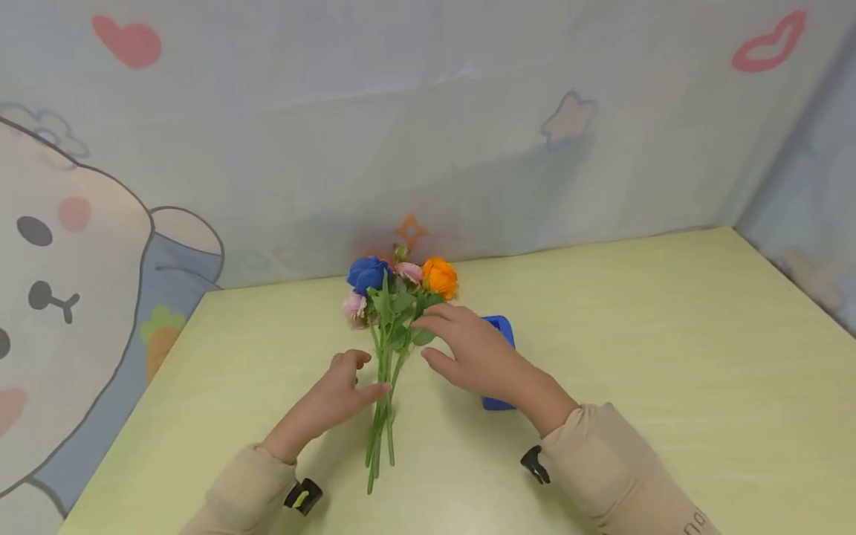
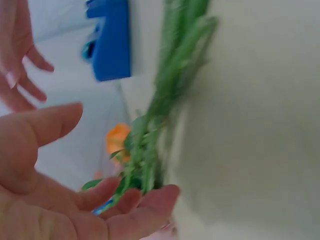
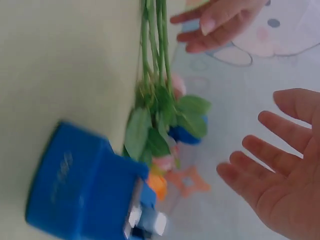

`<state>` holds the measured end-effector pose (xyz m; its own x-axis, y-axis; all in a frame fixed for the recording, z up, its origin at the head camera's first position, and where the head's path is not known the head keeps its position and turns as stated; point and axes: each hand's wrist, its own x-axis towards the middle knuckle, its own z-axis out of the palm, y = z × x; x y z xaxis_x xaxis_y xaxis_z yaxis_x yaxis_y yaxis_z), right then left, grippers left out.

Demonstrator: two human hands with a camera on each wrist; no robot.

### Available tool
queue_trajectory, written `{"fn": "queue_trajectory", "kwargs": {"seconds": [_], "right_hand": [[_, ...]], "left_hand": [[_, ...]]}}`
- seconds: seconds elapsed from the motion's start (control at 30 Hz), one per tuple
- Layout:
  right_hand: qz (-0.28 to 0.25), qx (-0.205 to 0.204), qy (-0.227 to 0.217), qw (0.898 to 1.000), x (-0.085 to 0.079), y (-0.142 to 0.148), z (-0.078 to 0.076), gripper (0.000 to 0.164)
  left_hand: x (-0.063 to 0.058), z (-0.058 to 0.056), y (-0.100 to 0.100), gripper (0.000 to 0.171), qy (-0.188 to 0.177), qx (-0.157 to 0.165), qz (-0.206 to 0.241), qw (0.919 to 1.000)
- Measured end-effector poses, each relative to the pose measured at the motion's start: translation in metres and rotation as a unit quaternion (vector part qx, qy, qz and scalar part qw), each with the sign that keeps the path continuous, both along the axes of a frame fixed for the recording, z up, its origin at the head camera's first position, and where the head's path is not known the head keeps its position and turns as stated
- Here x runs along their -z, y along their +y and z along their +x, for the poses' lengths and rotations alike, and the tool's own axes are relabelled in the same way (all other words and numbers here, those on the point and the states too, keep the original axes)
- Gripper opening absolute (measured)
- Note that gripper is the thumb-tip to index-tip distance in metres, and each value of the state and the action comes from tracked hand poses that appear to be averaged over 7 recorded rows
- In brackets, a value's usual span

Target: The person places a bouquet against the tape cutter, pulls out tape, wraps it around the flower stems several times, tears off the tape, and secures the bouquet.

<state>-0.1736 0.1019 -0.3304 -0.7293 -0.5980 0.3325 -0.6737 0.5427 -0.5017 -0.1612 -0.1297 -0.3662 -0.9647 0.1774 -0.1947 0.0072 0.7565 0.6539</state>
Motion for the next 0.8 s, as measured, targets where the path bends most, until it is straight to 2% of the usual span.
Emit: {"fn": "queue_trajectory", "kwargs": {"seconds": [0.1, 0.17, 0.27, 0.37, 0.43, 0.53, 0.6, 0.63, 0.8], "right_hand": [[-0.027, -0.034, -0.072, 0.996, 0.006, -0.011, -0.004, 0.032], [-0.046, -0.040, -0.114, 0.992, 0.010, -0.017, -0.006, 0.032], [-0.066, -0.012, -0.141, 0.988, 0.016, -0.027, -0.008, 0.029], [-0.089, 0.047, -0.190, 0.977, 0.020, -0.036, -0.012, 0.025], [-0.121, 0.084, -0.253, 0.956, 0.023, -0.041, -0.014, 0.026], [-0.184, 0.125, -0.350, 0.910, 0.026, -0.049, -0.018, 0.030], [-0.224, 0.143, -0.396, 0.879, 0.028, -0.054, -0.021, 0.032], [-0.239, 0.151, -0.409, 0.867, 0.029, -0.056, -0.022, 0.033], [-0.285, 0.191, -0.437, 0.832, 0.033, -0.068, -0.027, 0.037]], "left_hand": [[0.007, -0.002, 0.000, 0.060, -0.006, -0.013, 0.019, 0.9997], [0.012, -0.002, 0.001, 0.059, -0.004, -0.019, 0.023, 0.9995], [0.017, -0.003, 0.003, 0.056, 0.008, -0.019, 0.024, 0.9995], [0.019, -0.003, 0.004, 0.054, 0.014, -0.023, 0.025, 0.9993], [0.019, -0.004, 0.004, 0.052, 0.012, -0.026, 0.029, 0.9992], [0.018, -0.005, 0.003, 0.052, 0.000, -0.026, 0.036, 0.9990], [0.019, -0.005, 0.003, 0.052, -0.008, -0.025, 0.042, 0.9988], [0.020, -0.006, 0.002, 0.051, -0.009, -0.026, 0.044, 0.9987], [0.027, -0.008, 0.001, 0.048, 0.016, -0.031, 0.042, 0.9985]]}}
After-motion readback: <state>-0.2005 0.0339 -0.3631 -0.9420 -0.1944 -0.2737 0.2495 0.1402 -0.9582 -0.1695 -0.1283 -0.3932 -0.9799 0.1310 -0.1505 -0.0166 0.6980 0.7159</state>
